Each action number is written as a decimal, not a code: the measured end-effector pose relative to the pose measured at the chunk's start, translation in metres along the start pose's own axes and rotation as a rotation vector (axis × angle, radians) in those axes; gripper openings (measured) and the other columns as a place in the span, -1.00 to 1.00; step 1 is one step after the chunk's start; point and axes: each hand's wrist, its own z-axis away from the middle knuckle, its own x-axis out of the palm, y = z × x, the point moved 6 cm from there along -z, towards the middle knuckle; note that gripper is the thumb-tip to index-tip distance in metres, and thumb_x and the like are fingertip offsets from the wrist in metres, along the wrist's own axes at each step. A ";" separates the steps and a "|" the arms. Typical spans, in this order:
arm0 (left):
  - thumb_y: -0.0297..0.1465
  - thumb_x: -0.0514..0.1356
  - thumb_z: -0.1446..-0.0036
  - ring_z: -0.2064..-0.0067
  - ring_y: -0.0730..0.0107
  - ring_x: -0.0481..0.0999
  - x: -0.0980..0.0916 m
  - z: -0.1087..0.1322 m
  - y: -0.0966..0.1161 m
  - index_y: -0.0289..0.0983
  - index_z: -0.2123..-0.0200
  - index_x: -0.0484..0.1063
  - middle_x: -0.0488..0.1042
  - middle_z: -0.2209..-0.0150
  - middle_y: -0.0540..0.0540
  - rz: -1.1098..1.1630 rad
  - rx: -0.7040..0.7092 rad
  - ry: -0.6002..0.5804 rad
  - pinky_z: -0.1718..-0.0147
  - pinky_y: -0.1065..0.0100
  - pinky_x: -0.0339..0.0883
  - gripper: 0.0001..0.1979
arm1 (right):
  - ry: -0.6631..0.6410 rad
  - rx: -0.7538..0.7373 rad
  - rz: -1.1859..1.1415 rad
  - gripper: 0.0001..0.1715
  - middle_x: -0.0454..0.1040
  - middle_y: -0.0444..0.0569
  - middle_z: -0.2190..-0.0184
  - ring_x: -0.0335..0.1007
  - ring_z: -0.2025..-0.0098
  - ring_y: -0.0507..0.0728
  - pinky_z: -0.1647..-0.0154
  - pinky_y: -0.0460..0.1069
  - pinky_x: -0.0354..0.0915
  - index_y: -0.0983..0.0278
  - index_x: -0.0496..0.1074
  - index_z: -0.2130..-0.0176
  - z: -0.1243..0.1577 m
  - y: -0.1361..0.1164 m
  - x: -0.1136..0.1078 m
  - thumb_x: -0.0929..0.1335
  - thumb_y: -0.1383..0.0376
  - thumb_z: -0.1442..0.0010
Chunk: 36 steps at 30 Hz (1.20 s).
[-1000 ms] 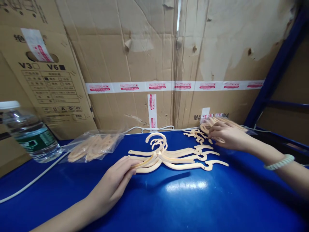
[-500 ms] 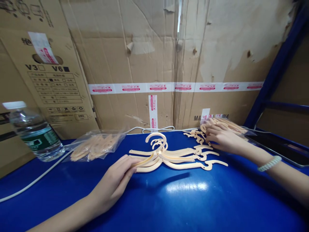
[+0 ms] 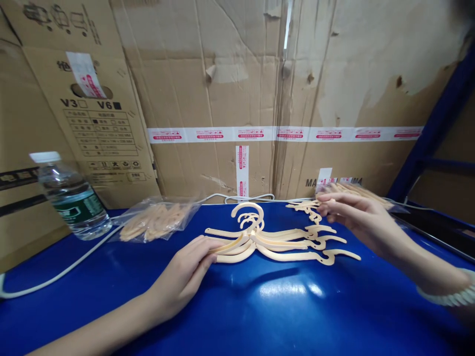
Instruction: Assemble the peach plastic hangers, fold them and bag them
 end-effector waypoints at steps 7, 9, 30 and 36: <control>-0.48 -0.04 -0.34 0.08 0.28 0.51 -0.001 -0.002 0.003 -0.21 -0.01 0.37 0.52 0.10 -0.12 -0.018 0.037 0.017 0.06 0.30 0.40 -0.72 | -0.113 0.256 -0.229 -0.52 0.46 -0.03 0.41 0.40 0.37 0.11 0.34 0.01 0.38 0.25 0.50 0.23 0.018 0.025 0.034 0.52 0.01 0.06; -0.48 -0.03 -0.34 0.07 0.29 0.50 -0.002 -0.002 0.002 -0.21 -0.01 0.37 0.51 0.10 -0.11 -0.017 0.040 0.020 0.04 0.30 0.39 -0.72 | -0.115 0.308 -0.330 -0.46 0.47 -0.08 0.40 0.41 0.33 0.10 0.33 -0.02 0.38 0.19 0.45 0.14 0.019 0.032 0.037 0.56 0.09 0.11; -0.52 -0.04 -0.34 0.08 0.34 0.45 0.000 0.002 0.000 -0.20 -0.01 0.33 0.47 0.10 -0.09 0.015 0.056 0.028 0.07 0.35 0.33 -0.73 | -0.465 0.533 -0.347 -0.59 0.55 0.05 0.35 0.47 0.40 0.05 0.35 -0.08 0.41 0.34 0.48 0.41 0.033 0.026 0.060 0.56 0.09 0.09; -0.54 -0.02 -0.32 0.08 0.36 0.44 -0.001 0.003 0.003 -0.17 -0.02 0.32 0.47 0.08 -0.06 0.013 0.093 0.035 0.08 0.38 0.31 -0.71 | -0.466 0.527 -0.387 -0.58 0.53 0.00 0.44 0.42 0.46 -0.03 0.42 -0.16 0.33 0.38 0.47 0.44 0.035 0.023 0.065 0.60 0.14 0.14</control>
